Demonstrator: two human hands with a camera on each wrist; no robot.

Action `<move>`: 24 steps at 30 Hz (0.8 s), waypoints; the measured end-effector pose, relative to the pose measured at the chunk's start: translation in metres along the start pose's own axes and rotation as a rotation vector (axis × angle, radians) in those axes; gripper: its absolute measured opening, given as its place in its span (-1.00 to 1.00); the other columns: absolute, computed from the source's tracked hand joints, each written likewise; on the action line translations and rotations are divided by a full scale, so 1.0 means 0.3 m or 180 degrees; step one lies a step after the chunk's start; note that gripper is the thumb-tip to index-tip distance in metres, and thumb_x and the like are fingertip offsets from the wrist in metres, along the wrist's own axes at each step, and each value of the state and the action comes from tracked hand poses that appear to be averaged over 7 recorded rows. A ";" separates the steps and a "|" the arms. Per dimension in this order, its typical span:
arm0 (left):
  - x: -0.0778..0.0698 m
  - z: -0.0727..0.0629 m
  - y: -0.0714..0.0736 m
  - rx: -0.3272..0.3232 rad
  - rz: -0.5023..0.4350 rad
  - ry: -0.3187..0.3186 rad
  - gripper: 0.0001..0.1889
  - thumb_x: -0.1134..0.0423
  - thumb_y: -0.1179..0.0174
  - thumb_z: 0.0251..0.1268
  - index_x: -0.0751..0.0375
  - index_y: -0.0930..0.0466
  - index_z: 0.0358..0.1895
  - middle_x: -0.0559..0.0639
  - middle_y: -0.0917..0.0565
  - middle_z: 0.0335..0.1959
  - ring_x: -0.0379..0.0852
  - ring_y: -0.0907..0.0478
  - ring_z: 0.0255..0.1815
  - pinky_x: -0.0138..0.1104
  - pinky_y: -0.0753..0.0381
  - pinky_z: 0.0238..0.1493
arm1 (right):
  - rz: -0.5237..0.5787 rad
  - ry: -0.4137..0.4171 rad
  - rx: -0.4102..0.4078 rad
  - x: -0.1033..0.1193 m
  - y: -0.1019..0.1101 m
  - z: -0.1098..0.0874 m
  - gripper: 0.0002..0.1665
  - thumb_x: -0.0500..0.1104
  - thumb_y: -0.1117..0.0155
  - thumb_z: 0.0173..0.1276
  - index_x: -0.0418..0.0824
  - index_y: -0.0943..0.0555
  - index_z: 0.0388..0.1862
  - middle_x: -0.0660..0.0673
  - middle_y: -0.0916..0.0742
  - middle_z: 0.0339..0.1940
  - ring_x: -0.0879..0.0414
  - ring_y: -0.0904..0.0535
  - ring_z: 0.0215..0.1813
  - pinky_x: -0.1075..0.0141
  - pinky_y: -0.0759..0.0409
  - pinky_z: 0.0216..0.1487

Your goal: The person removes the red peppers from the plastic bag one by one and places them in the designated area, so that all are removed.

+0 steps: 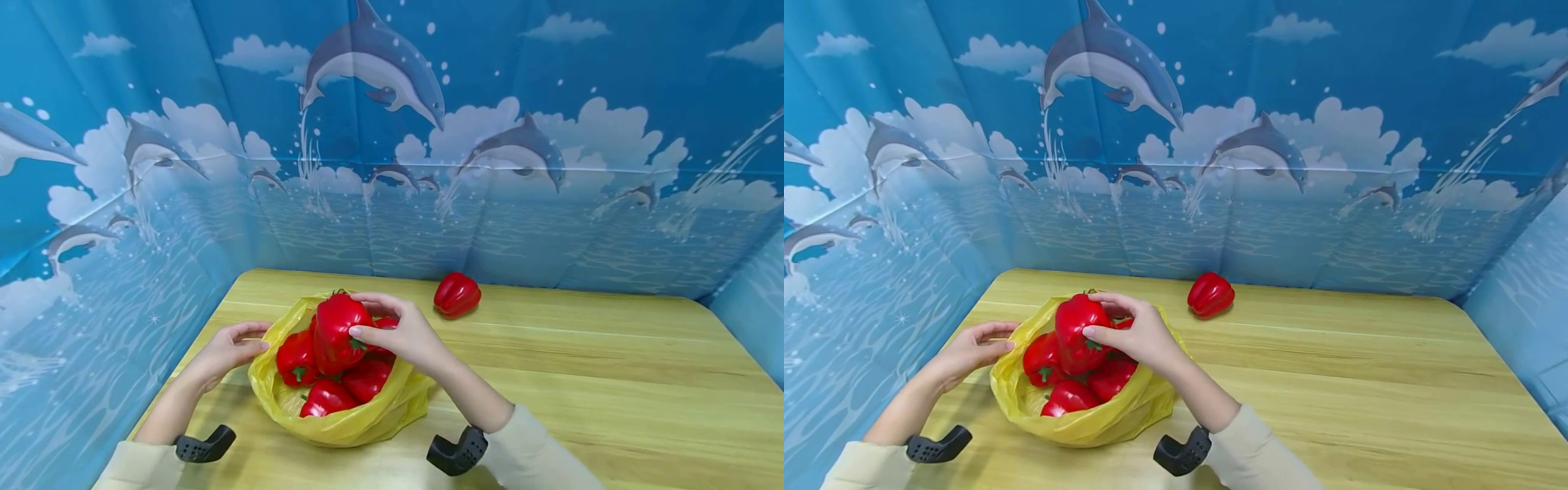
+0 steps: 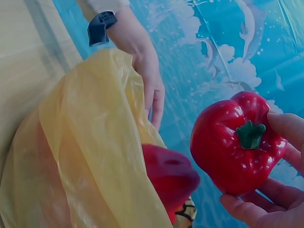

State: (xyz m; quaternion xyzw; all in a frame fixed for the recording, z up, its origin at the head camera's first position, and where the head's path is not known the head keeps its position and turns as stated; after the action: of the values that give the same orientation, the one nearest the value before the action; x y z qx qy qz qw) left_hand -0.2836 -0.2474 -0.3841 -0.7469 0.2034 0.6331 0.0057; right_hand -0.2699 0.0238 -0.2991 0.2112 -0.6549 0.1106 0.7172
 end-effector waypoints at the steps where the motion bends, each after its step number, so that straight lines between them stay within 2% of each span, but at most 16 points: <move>1: 0.001 0.001 0.000 -0.0002 0.0002 0.0003 -0.45 0.35 -0.12 0.30 0.61 -0.19 0.25 0.35 -0.47 0.07 -0.23 -0.57 -0.17 -0.29 -0.59 -0.11 | -0.0022 -0.0002 -0.0006 -0.001 0.006 0.000 -0.43 -0.18 -0.33 0.21 -0.10 -0.48 0.23 -0.12 -0.59 0.12 -0.02 -0.44 0.15 0.21 -0.61 -0.13; 5: 0.003 0.001 0.001 -0.0004 -0.0002 0.0013 -0.45 0.35 -0.12 0.30 0.61 -0.19 0.26 0.35 -0.47 0.07 -0.23 -0.58 -0.16 -0.29 -0.59 -0.10 | -0.0055 0.0011 -0.0043 -0.043 0.036 0.010 -0.43 -0.12 -0.35 0.20 -0.03 -0.48 0.23 -0.09 -0.58 0.13 -0.01 -0.42 0.18 0.21 -0.61 -0.13; 14: 0.002 -0.001 0.004 0.0005 -0.0013 0.0013 -0.45 0.35 -0.13 0.30 0.60 -0.19 0.25 0.33 -0.48 0.05 -0.24 -0.58 -0.17 -0.29 -0.59 -0.11 | 0.0016 0.0060 -0.0222 -0.053 0.093 0.001 -0.45 -0.13 -0.37 0.18 -0.04 -0.52 0.19 -0.10 -0.59 0.10 -0.04 -0.43 0.17 0.05 -0.61 -0.14; 24: 0.010 0.003 0.010 -0.0009 0.0000 0.0062 -0.43 0.33 -0.15 0.28 0.59 -0.20 0.25 0.27 -0.50 0.04 -0.23 -0.58 -0.16 -0.30 -0.59 -0.10 | -0.0127 0.0070 -0.0375 -0.053 0.166 -0.023 -0.46 -0.13 -0.37 0.18 -0.06 -0.53 0.18 -0.12 -0.59 0.10 -0.06 -0.43 0.16 0.17 -0.62 -0.17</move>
State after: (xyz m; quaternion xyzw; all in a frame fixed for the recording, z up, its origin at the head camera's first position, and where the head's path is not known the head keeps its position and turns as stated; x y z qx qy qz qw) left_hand -0.2851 -0.2508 -0.3865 -0.7530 0.2026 0.6261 0.0027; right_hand -0.2872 0.0731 -0.3073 0.1803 -0.6480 0.0598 0.7376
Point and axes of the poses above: each hand's wrist, its own z-axis towards the middle knuckle, its own y-axis out of the back of the hand, x = y × z, the point moved 8 cm from there along z, towards the middle knuckle
